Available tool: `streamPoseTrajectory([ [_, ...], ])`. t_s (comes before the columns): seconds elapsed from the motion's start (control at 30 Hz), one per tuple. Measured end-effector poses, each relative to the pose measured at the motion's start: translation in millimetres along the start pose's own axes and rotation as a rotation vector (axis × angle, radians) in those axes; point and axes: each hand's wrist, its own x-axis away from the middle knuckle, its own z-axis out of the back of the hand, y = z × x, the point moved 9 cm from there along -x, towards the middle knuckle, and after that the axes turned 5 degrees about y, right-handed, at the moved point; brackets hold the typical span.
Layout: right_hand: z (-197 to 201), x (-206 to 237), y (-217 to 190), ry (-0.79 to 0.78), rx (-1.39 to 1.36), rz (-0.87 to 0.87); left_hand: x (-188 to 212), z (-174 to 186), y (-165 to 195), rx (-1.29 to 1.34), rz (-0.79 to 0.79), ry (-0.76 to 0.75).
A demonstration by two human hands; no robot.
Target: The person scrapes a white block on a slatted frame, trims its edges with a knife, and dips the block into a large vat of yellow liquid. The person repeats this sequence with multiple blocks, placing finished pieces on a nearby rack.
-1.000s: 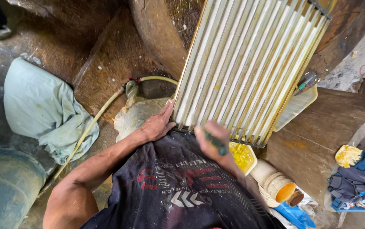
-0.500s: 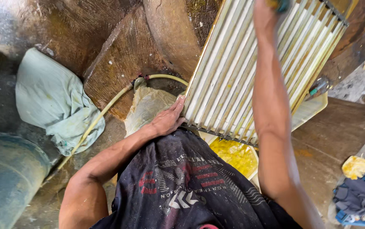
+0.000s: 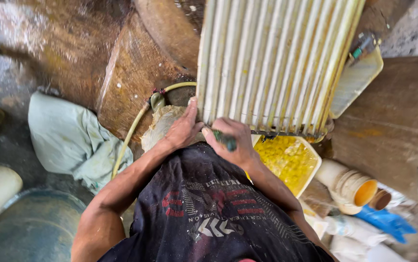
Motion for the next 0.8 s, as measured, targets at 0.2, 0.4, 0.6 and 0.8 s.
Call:
streamPoseTrajectory([
  [0.2,120,86,127,0.447,-0.414,-0.066,-4,24,21,-0.173,-0.020,0.275],
  [0.4,209,235,366,0.864,0.290,-0.508,-8,30,41,-0.215,0.041,0.485],
  [0.6,170,273,475,0.764,0.093,-0.783,-20,23,22,-0.288,0.252,0.554],
  [0.8,195,272,454,0.846,-0.246,-0.721,1,42,49,-0.096,0.102,0.776],
])
